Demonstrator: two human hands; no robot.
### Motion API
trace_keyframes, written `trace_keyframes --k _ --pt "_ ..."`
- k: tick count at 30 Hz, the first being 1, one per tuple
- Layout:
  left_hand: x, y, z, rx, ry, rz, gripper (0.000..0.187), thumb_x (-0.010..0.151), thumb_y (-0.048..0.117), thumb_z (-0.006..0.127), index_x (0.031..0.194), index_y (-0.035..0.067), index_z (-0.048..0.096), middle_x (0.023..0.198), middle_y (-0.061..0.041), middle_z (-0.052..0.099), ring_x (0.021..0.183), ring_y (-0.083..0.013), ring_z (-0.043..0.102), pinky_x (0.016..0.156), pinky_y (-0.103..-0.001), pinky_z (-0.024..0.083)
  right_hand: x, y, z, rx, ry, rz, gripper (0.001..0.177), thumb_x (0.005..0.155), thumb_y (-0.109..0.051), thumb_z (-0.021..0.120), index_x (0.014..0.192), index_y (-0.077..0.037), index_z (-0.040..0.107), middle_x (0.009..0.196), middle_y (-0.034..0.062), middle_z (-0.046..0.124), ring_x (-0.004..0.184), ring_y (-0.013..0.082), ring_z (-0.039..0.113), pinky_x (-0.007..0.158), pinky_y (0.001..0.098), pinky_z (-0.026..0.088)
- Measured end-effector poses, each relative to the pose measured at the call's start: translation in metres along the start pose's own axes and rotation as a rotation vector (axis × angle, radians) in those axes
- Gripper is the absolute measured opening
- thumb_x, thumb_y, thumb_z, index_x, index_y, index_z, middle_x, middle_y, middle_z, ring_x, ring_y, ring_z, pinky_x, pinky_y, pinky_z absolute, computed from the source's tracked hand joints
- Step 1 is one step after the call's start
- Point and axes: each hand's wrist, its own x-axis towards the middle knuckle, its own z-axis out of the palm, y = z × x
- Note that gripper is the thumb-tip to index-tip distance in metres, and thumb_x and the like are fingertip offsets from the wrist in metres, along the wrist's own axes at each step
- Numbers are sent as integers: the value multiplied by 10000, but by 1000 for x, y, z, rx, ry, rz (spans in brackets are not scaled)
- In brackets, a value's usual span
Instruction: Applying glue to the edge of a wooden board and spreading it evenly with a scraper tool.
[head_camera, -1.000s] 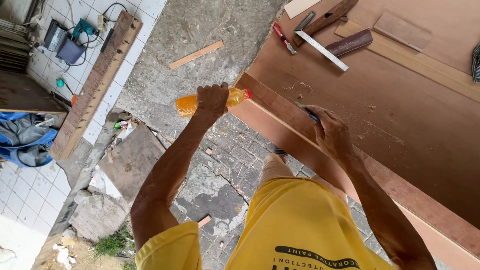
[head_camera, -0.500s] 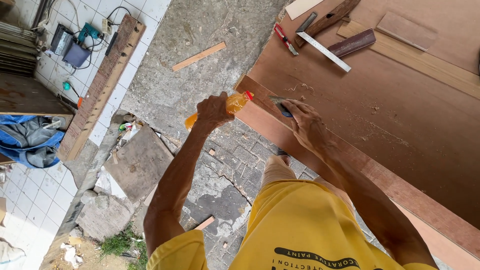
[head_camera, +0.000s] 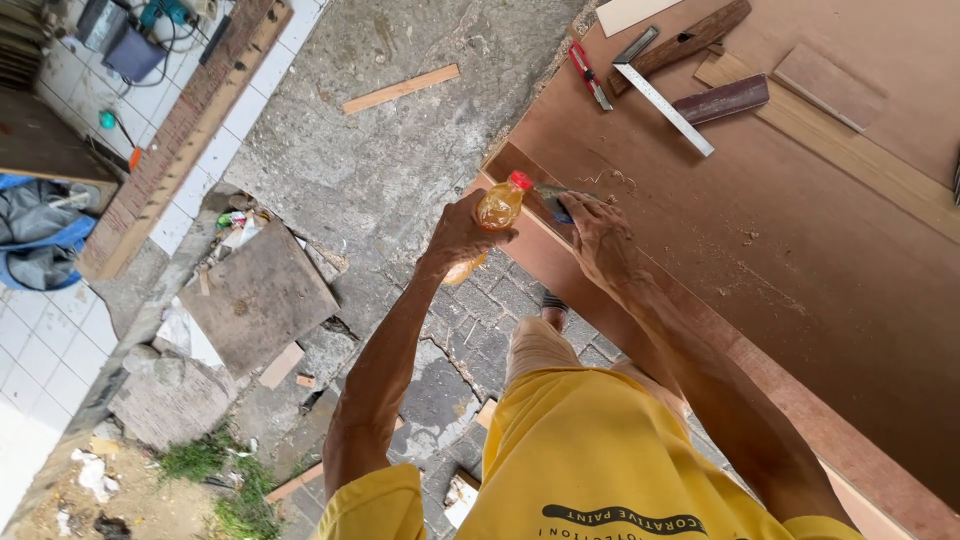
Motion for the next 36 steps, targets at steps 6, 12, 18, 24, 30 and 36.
trace_keyframes --k 6,12,18,24,30,36 --pt "-39 -18 8 -411 215 63 540 724 263 917 1142 50 647 1023 -206 753 1011 -391 715 978 -535 548 16 18 -20 -255 17 -170 528 909 -85 644 1427 -187 620 1333 81 679 1273 284 643 1053 453 472" --pt "-99 -92 45 -519 421 -73 672 746 415 954 1170 21 613 1013 -175 718 998 -319 701 979 -502 573 48 49 -2 -415 -98 -441 444 976 -111 691 1409 -150 600 1400 77 598 1356 266 550 1090 497 428" --pt "-199 -97 68 -467 622 -292 703 749 536 906 1104 8 607 930 -169 723 892 -311 735 916 -460 618 56 44 -56 -239 -271 -494 261 1078 -196 452 1113 -192 710 1081 14 725 1069 222 727 901 441 510" --pt "-265 -76 98 -345 749 -282 522 829 543 850 951 60 696 814 -121 782 764 -258 767 867 -407 625 119 43 -53 -268 -364 -528 321 1003 5 550 1241 -146 704 1240 65 759 1140 280 728 1065 500 488" --pt "-306 -90 136 -638 957 -355 544 717 408 960 1037 66 683 883 -124 771 851 -240 742 923 -444 580 111 57 -23 -378 -250 -764 384 1014 -76 563 1369 -177 667 1392 46 686 1284 249 645 995 432 473" --pt "-338 -128 179 -668 1034 -430 425 720 346 963 972 108 716 863 -71 774 839 -159 725 905 -378 560 115 69 -40 -397 -341 -748 359 1015 -6 541 1324 -126 678 1347 78 712 1283 282 650 1110 521 489"
